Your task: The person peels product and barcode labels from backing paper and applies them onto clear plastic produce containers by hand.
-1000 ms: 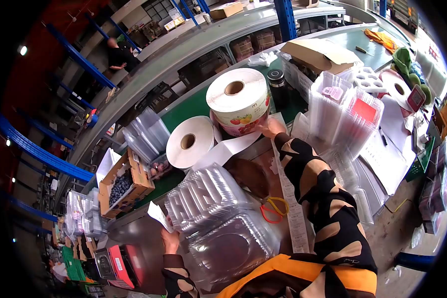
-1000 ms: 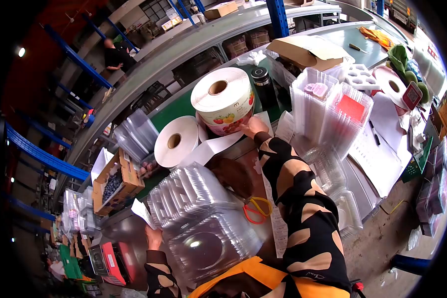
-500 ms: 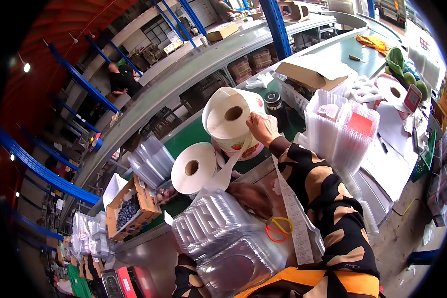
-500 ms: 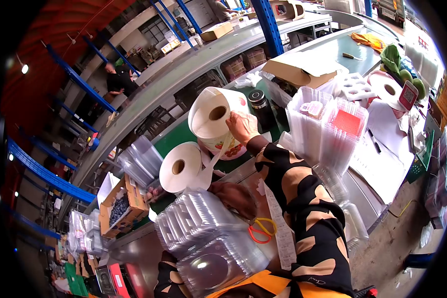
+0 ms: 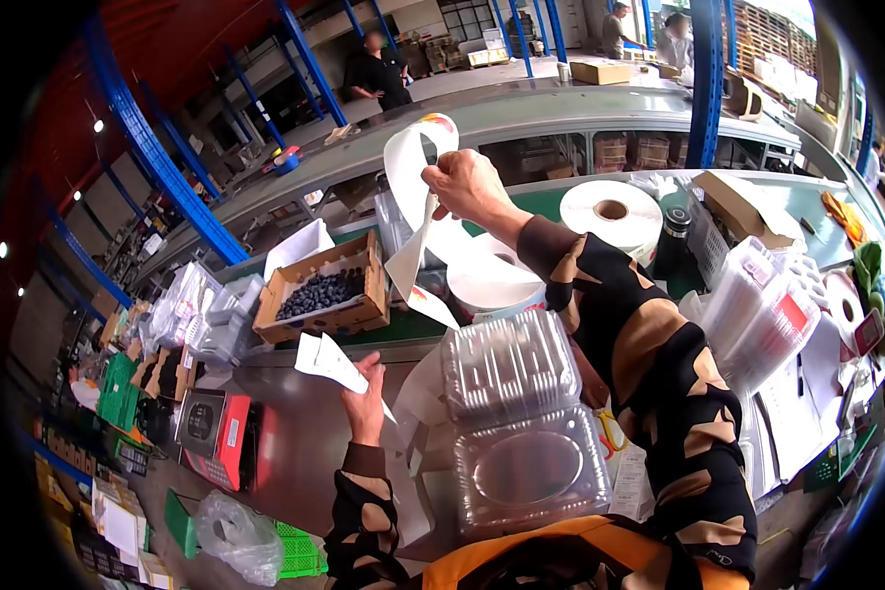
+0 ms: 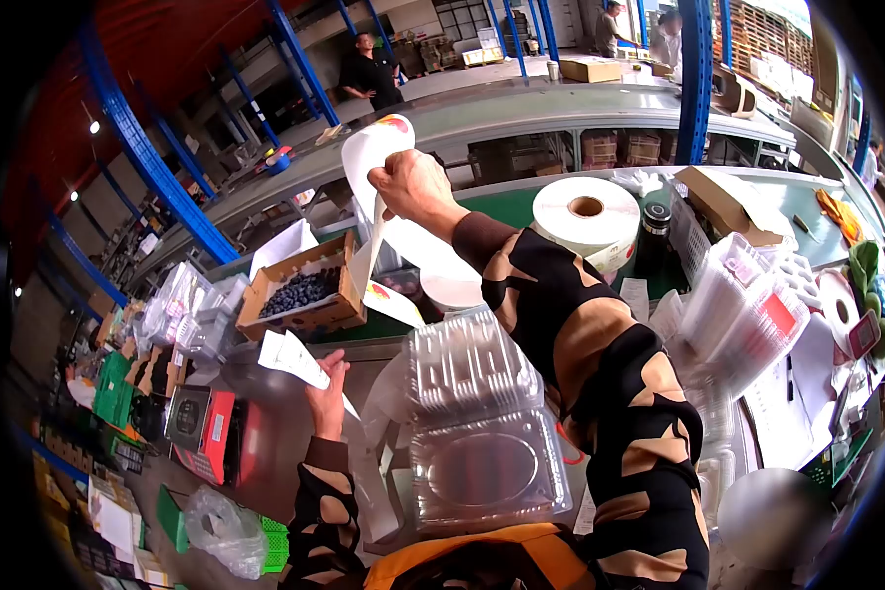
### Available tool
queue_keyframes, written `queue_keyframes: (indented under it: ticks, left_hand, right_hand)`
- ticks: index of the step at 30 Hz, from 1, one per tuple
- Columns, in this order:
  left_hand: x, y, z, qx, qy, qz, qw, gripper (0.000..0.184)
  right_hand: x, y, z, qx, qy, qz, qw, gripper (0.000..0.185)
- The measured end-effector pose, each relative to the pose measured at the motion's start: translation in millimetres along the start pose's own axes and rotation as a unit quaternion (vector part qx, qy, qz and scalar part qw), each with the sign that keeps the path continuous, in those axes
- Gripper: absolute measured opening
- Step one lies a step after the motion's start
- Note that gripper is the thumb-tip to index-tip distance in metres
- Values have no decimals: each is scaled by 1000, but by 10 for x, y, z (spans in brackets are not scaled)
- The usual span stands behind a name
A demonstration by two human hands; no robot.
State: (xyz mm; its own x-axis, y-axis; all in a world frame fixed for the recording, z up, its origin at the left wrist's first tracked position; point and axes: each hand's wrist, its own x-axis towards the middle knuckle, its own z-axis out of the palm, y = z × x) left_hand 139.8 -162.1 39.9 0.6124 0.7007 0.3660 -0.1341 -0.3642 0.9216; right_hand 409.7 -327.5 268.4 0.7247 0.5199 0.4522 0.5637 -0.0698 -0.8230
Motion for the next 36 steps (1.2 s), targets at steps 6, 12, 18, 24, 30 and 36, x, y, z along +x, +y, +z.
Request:
queue_keyframes:
  ticks: [6, 12, 18, 24, 30, 36]
  left_hand:
    - [553, 759, -169, -24, 20, 140, 990, 64]
    - [1327, 612, -985, 105, 48, 190, 975, 27]
    - [1904, 1219, -1731, -180, -147, -3, 973, 30]
    - [2101, 957, -1215, -207, -70, 15, 976, 25]
    - [1795, 254, -1140, -107, -27, -31, 993, 24]
    - [544, 579, -1313, -261, -216, -189, 922, 33]
  right_hand:
    - [-3, -812, 1269, 72, -58, 22, 995, 37]
    - [-10, -1031, 1926, 151, -83, -16, 985, 37]
    - [-1090, -688, 1807, -109, -292, -52, 949, 66]
    - [-1962, -395, 2178, 295, -481, 184, 805, 69]
    - [-2275, -265, 2180, 413, -316, 295, 801, 51]
    - [-2281, -61, 1928, 295, -276, 199, 893, 39]
